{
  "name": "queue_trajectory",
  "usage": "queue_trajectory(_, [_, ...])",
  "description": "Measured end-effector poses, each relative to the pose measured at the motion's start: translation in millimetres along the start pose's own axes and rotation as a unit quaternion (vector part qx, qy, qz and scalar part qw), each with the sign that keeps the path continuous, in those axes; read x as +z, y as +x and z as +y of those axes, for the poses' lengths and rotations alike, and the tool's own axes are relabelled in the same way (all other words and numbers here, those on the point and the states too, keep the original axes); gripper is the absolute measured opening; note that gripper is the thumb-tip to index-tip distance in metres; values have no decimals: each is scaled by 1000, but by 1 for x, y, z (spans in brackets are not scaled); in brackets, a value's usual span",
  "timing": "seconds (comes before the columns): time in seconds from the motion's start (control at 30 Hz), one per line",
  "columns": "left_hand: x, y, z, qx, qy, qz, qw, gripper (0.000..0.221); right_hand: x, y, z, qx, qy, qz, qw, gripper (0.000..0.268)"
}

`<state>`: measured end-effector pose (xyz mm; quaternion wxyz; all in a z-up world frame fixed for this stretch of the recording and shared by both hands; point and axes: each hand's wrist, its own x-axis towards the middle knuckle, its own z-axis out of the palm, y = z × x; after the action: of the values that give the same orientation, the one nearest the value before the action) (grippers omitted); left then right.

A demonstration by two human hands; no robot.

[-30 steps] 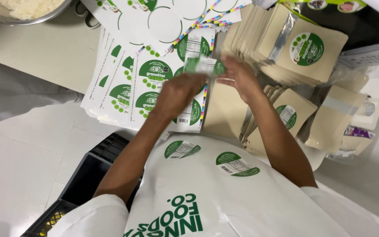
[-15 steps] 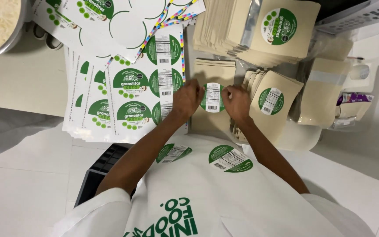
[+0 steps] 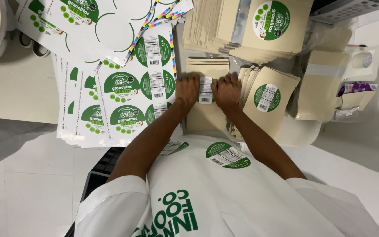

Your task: Peeling circular labels from a sheet and applying them to the center of paper pouches.

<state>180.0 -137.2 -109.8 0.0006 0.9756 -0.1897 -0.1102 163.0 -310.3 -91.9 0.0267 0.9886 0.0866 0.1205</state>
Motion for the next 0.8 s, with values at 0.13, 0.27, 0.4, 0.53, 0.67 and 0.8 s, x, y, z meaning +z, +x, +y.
queue_trajectory(0.13, [-54, -3, -20, -5, 40, 49, 998, 36, -28, 5, -16, 30, -12, -8, 999, 46])
queue_trajectory(0.27, [-35, 3, -32, 58, -36, 171, 983, 41, -37, -20, -39, -95, 151, -110, 978, 38])
queue_trajectory(0.4, [-44, 1, -39, 65, -70, 145, 985, 37, -43, -59, -32, -151, 252, -240, 925, 52])
queue_trajectory(0.53, [-40, 23, -62, 21, -292, 55, 955, 18, -76, -54, -16, 21, 370, -206, 906, 69])
queue_trajectory(0.67, [-113, -16, -72, -23, -652, 51, 756, 31, -88, -54, 8, 278, 546, -93, 785, 58])
queue_trajectory(0.8, [-177, -69, -39, -80, -543, -151, 822, 65, -65, -79, 83, 363, 555, -34, 748, 25])
